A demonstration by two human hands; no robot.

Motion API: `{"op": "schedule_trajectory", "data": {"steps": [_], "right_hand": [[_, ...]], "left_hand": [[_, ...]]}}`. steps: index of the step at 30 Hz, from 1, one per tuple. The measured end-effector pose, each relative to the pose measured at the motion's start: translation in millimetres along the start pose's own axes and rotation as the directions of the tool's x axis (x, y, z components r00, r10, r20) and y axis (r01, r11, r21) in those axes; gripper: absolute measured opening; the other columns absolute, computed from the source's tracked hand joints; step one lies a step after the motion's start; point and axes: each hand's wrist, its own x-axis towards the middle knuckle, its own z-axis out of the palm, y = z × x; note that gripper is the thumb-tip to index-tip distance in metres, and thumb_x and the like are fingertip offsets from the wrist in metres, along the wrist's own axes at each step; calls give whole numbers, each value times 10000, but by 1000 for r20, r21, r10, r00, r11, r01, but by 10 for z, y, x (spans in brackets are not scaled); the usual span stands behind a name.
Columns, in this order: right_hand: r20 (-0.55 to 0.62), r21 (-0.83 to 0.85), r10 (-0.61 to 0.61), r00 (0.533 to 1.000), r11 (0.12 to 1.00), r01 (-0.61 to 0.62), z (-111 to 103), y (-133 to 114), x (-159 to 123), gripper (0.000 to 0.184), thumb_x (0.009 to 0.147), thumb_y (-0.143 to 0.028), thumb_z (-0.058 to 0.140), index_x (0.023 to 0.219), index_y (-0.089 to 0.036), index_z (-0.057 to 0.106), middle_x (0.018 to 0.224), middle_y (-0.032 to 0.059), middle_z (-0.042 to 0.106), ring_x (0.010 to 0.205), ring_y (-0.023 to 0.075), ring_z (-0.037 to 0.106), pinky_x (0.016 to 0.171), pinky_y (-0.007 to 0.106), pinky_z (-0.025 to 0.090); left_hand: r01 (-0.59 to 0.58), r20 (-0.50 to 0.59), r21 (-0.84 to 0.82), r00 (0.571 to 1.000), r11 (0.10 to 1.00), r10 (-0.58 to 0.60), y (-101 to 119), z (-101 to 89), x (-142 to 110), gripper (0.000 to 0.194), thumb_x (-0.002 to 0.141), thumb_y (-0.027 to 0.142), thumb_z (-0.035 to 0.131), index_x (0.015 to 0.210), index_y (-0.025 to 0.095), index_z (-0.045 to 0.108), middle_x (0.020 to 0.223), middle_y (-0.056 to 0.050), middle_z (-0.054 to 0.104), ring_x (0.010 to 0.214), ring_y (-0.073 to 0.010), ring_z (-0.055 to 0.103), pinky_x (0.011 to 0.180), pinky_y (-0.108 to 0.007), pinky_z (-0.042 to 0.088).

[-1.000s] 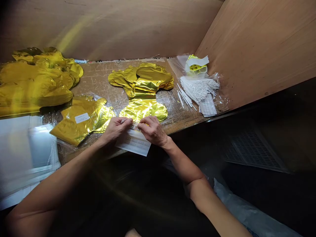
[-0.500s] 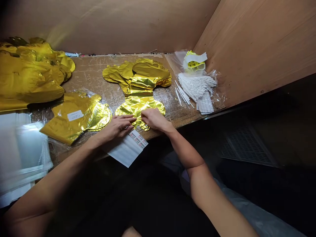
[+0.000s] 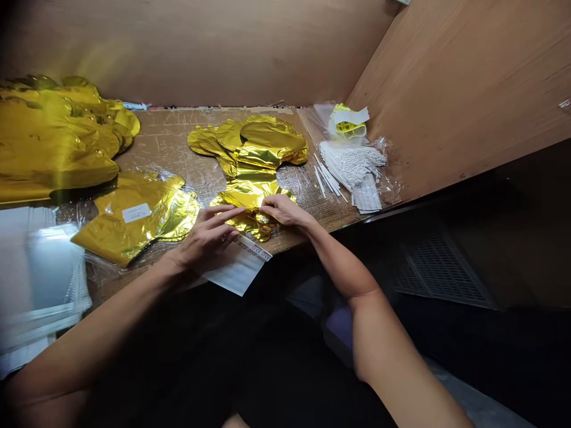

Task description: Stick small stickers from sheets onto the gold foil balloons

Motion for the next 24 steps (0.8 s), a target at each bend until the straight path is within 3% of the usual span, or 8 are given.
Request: {"op": "schedule_trajectory", "data": {"steps": [7,10,13,16,18,20,22,24], "right_hand": [[121,-76,8,993,997,1,-103,-157,157,310,977,-307,550,704,-161,565,656,-46,481,640,93,393,611,251,270],[121,-151,5,993,988,13,-437,-118,356,305,986,-261,592,701,-156,575,645,-46,523,619,84,412,596,245,302],[-250,-268,135,959,942,-202,-1100,5,592,416,1023,-286,579,638,-133,547,704,17,633,658,78,507,636,263,363],[-671,-285,131,730,863,-417,-1537,7,654,664,1094,-312,159,603,-66,532,1042,212,704,921,122,646,782,361,412],[-710,-303,46,703,881,-363,-1411,-152,535,600,1125,-324,275,752,-25,637,1181,255,701,1010,161,657,843,370,444],[-541,-320,-23,841,930,-180,-966,-397,306,282,1053,-308,607,943,-81,732,1077,163,754,922,175,662,821,330,487],[-163,-210,-115,980,974,80,-394,-634,36,176,1007,-299,690,1027,-143,771,953,76,773,833,171,669,773,296,496],[-60,-105,-178,982,980,171,89,-786,-185,152,1013,-254,670,1080,-174,780,931,49,783,822,171,682,772,286,494]], "left_hand": [[7,168,100,985,995,-24,158,133,58,217,1058,292,567,977,226,758,1408,-75,741,1411,-355,544,1081,-557,450],[51,159,143,985,988,-73,179,158,44,228,1063,316,560,1049,226,769,1316,-94,773,1335,-356,561,1053,-554,445],[62,121,79,990,995,-72,136,153,50,247,1060,329,561,998,218,773,1261,-91,790,1221,-327,596,1054,-526,442],[134,15,-77,991,988,-133,72,110,90,292,1058,346,554,896,209,755,1091,-76,819,1029,-266,636,1007,-459,462],[226,-55,-181,969,957,-239,52,69,118,317,1049,373,563,843,206,737,956,-64,804,926,-233,643,943,-409,469],[329,-83,-283,927,901,-365,65,36,134,334,1032,405,580,813,198,723,838,-46,755,824,-204,632,832,-357,468],[425,-48,-395,876,815,-480,103,20,140,361,1009,450,606,789,185,713,736,-23,683,706,-174,585,695,-314,430],[492,31,-517,829,701,-559,148,14,141,383,981,502,643,802,171,719,697,-8,644,640,-153,551,620,-289,394]]}}
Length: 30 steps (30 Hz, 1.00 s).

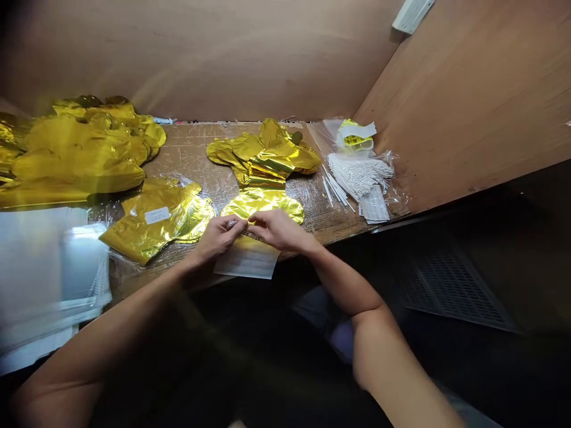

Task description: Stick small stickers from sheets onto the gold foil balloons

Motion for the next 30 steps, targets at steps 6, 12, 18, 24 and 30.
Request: {"op": "schedule_trajectory", "data": {"steps": [6,12,18,24,30], "right_hand": [[-298,-97,-41,954,995,12,439,41,-187,161,1056,-246,608,1049,-185,757,981,79,773,894,196,684,830,316,483],[-308,-402,-225,924,912,89,575,45,-259,183,1068,-238,573,1015,-215,746,989,74,749,916,209,639,868,379,406],[-440,-25,23,898,999,-38,272,235,-263,153,1010,-255,605,885,-194,669,911,51,684,886,197,617,851,345,445],[-13,-107,220,975,970,-220,73,497,-67,217,964,-265,677,768,-177,645,844,24,651,792,164,550,751,296,373],[-206,-488,216,954,823,-291,126,407,-118,279,992,-446,709,957,-172,671,1011,121,696,948,254,569,873,372,339]], "left_hand": [[131,41,-201,991,971,-125,69,12,-44,487,971,578,637,716,163,644,662,2,562,611,-130,486,583,-265,364],[136,37,-199,991,970,-131,67,24,-51,543,999,570,579,627,190,470,598,30,391,558,-109,342,544,-283,263],[-182,62,247,983,952,172,-65,-14,-27,381,1043,434,527,799,188,685,816,-53,734,776,-210,652,722,-343,469],[-453,318,554,890,699,326,-225,-2,-32,321,1080,323,500,973,191,772,1290,-106,796,1225,-315,718,992,-496,478],[-474,321,591,880,653,349,-224,-4,-51,338,1102,333,486,976,193,768,1267,-86,807,1204,-297,740,965,-492,480]]}}
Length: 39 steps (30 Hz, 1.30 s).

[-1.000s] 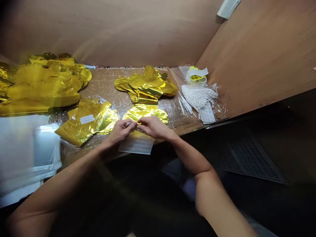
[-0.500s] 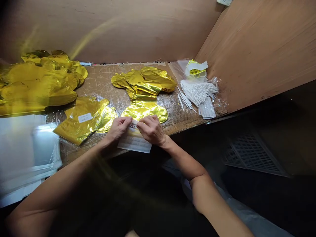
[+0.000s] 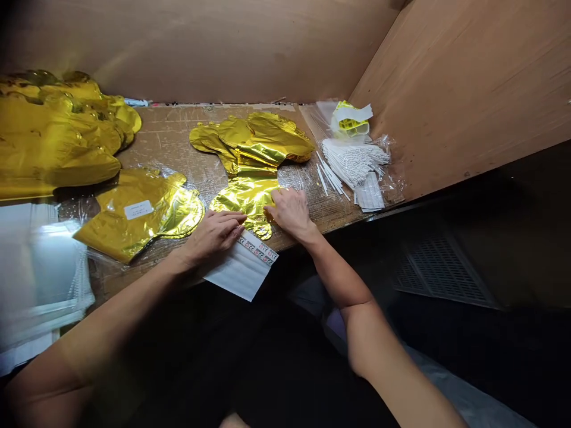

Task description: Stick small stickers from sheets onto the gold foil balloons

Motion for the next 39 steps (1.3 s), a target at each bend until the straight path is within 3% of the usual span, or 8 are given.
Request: {"op": "schedule_trajectory", "data": {"steps": [5,10,16,20,22,25,29,39], "right_hand": [[117,316,-251,961,927,203,88,202,77,215,996,-396,691,944,-188,673,1000,55,685,972,210,550,902,334,318],[248,567,-182,951,824,10,113,288,224,324,991,-374,599,739,-170,597,723,-23,534,723,138,448,720,282,293],[321,691,-218,922,719,-70,-104,378,456,305,950,-359,664,714,-176,605,653,-48,521,604,104,414,590,244,307],[-15,531,107,994,843,-82,-613,880,973,333,994,-307,644,698,-160,684,628,-28,596,630,115,495,643,245,468],[-305,443,275,912,889,-120,-850,1043,1118,358,1047,-290,590,740,-142,698,717,30,667,765,128,579,811,271,530],[-396,377,193,898,925,-32,-899,808,941,198,1018,-241,666,875,-123,735,874,97,732,924,182,643,898,344,529],[42,551,-250,967,813,186,-444,-30,255,167,955,-298,740,1040,-156,761,910,49,768,808,171,667,771,302,504],[-43,655,-98,994,749,102,-26,-261,-114,135,966,-281,682,1016,-169,740,867,22,737,777,153,643,752,278,467]], "left_hand": [[-52,-57,9,997,999,52,14,-47,-11,245,1071,295,547,950,211,743,1319,-70,790,1223,-288,717,964,-486,476],[-197,-59,24,978,980,199,99,-53,2,201,1049,278,587,925,232,737,1445,-37,726,1331,-305,634,1008,-500,477],[-57,57,25,997,998,56,182,15,28,254,1071,326,532,1023,217,756,1365,-88,758,1292,-361,596,1020,-556,471],[-13,-3,-112,1000,994,13,114,19,52,261,1052,336,540,949,220,749,1220,-84,801,1139,-315,623,1016,-509,479],[63,-66,-222,995,973,-80,80,-13,71,284,1049,354,527,910,221,737,1022,-77,804,996,-270,634,949,-440,496],[253,-110,-395,941,883,-319,72,-81,96,377,1046,427,522,783,207,680,731,-32,662,736,-199,571,715,-336,451],[356,-36,-643,871,678,-490,120,-135,112,417,996,505,606,729,186,639,650,14,546,610,-137,481,596,-281,365],[369,49,-814,813,449,-580,199,-162,94,339,923,493,751,855,161,759,803,-35,738,699,-150,621,680,-270,498]]}}
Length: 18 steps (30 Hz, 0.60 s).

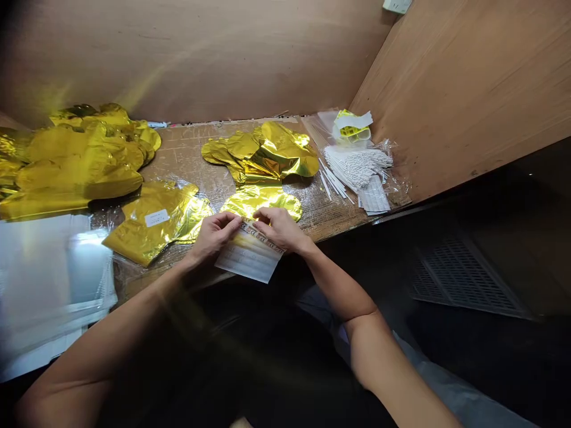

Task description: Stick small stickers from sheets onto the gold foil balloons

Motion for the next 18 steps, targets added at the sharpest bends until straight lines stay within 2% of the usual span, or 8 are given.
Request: {"op": "schedule_trajectory", "data": {"steps": [3,6,8,10,12,15,18], "right_hand": [[-103,-103,-60,993,993,49,86,-28,-20,102,989,-251,654,958,-183,723,906,46,732,842,175,644,797,299,476],[-149,-315,-144,978,945,91,230,-74,-46,162,1017,-238,613,886,-192,698,918,81,704,892,213,612,834,344,459],[-175,-443,-177,968,893,83,328,-102,-69,195,1028,-252,588,870,-194,686,910,99,681,890,234,586,840,373,443],[-210,-482,-182,961,874,60,407,-125,-95,198,1020,-242,566,857,-195,668,901,105,669,888,244,579,851,389,442],[-248,-402,-155,956,915,44,441,-135,-115,188,1003,-237,559,842,-197,647,885,94,665,879,236,590,855,386,455],[-240,-73,5,971,997,-23,367,-108,-111,160,967,-269,588,827,-204,630,819,40,657,782,185,593,769,328,478],[-161,187,171,972,972,-140,188,-54,-65,143,901,-291,628,791,-198,627,754,-2,631,693,145,553,663,280,453]], "left_hand": [[-14,1,29,1000,999,14,10,18,-2,337,925,487,739,846,160,763,785,-30,729,690,-148,616,667,-267,492],[-25,-22,57,999,998,26,-4,22,3,339,921,482,735,820,159,759,757,-23,713,672,-145,597,644,-264,473],[-36,-41,91,998,995,40,-20,21,5,333,916,472,735,805,159,755,737,-19,704,655,-143,581,630,-266,458],[-46,-54,131,997,990,54,-33,22,3,321,915,456,728,794,160,752,719,-16,697,643,-144,573,622,-271,449],[-55,-54,173,996,983,65,-39,22,-3,306,926,434,709,788,163,745,716,-16,699,643,-147,581,629,-277,454],[-98,-40,282,993,955,113,-42,14,-12,305,960,418,669,782,176,725,713,-15,698,644,-152,598,648,-292,464],[-223,17,432,971,874,239,-52,0,-15,260,979,394,642,832,195,718,821,-44,749,758,-188,658,743,-324,508]]}}
